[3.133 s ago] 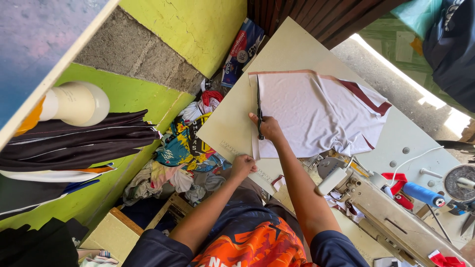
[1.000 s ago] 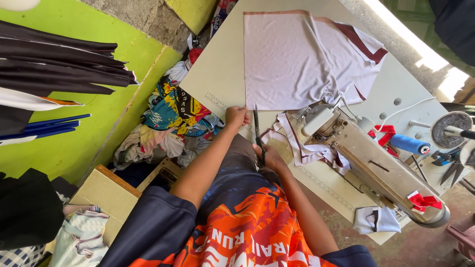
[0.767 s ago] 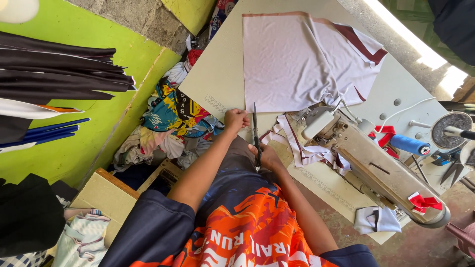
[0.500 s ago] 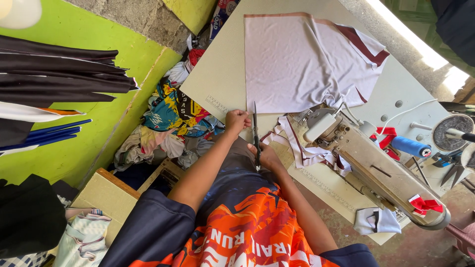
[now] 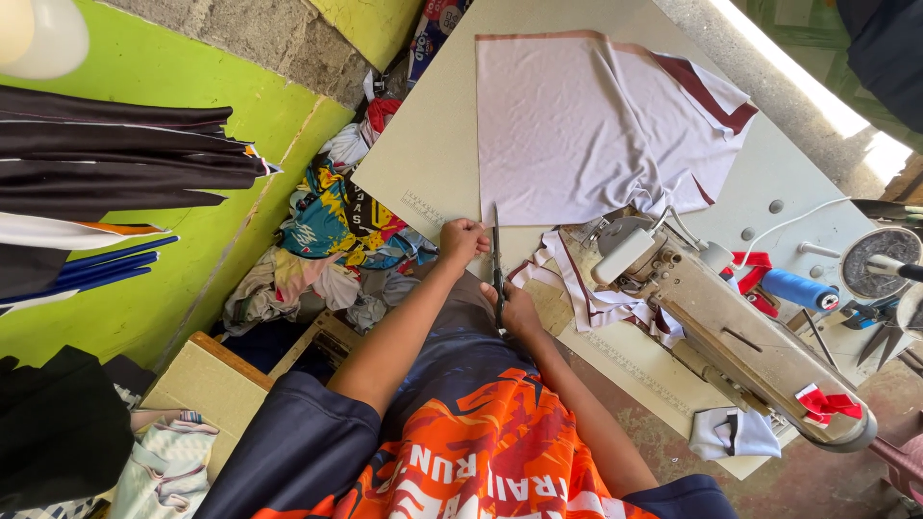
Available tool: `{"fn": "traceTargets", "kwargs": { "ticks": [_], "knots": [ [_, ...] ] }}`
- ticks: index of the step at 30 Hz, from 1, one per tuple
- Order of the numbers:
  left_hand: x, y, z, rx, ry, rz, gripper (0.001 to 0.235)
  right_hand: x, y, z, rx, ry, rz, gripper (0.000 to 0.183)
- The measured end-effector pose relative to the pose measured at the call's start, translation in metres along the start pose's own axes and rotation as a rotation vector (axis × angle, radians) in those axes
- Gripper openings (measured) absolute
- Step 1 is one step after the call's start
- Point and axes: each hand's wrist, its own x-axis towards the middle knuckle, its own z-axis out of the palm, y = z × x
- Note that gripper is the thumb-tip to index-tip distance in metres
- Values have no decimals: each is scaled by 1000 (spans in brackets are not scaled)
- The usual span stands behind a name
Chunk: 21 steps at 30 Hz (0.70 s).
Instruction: Cutting out fabric pieces from a stack using scissors following a pattern on a cutting table
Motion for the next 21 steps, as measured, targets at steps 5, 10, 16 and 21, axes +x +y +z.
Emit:
{"fn": "traceTargets", "kwargs": {
  "ticks": [5,10,16,21],
  "knots": [
    [2,-2,0,18,6,5,16,-3,-1,-1,10,1,33,63],
    [8,-10,0,13,2,0,15,16,-13,-10,29,-27,19,67],
    [1,1,-1,21,-6,14,17,30,-16,-11,83,-41,-2,63],
    [3,-2,-2,37,-7,8,17,13,-35,-11,110,20,-10,59]
  ]
}}
